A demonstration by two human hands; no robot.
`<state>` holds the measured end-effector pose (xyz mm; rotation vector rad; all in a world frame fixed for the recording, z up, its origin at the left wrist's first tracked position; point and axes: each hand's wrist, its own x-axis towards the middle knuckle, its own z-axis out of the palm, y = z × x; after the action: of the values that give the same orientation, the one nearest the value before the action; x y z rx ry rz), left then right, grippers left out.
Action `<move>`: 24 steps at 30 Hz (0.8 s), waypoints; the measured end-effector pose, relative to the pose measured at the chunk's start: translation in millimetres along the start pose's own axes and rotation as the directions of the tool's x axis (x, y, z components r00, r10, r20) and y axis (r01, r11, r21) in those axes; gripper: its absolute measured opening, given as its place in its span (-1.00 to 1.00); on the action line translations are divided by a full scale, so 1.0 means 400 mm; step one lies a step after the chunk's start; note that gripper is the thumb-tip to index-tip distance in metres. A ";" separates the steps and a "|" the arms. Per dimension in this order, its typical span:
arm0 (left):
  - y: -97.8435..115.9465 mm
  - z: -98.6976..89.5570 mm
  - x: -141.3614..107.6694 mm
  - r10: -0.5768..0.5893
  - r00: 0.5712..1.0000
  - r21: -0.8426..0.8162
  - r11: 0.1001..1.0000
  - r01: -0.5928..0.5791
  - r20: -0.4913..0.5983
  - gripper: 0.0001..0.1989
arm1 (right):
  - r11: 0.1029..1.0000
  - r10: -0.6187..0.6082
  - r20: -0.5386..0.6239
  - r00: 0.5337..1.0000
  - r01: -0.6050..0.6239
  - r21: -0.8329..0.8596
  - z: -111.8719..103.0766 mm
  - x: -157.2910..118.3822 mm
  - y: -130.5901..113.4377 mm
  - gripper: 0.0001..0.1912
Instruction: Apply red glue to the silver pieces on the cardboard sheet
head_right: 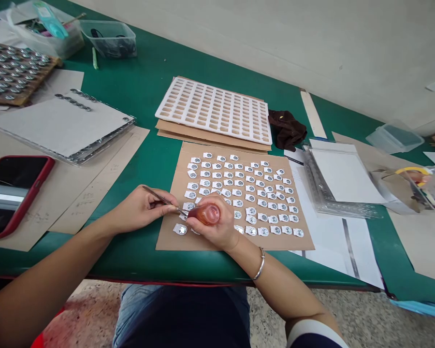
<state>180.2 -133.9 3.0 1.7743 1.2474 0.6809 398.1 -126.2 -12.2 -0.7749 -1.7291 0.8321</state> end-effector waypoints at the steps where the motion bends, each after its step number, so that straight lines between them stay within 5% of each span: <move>1: -0.001 0.001 0.000 0.003 1.000 -0.004 1.000 -0.003 -0.001 -0.78 | 1.000 -0.002 0.000 1.000 0.002 -0.004 0.000 0.000 0.000 -0.70; 24: 0.010 0.000 -0.001 -0.005 1.000 -0.039 0.999 0.005 -0.008 -0.78 | 0.998 -0.058 0.025 0.998 0.059 -0.032 0.001 0.001 -0.005 -0.71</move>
<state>181.9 -134.9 6.3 1.7379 1.2356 0.7060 397.3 -127.0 -10.4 -0.7356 -1.7821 0.7783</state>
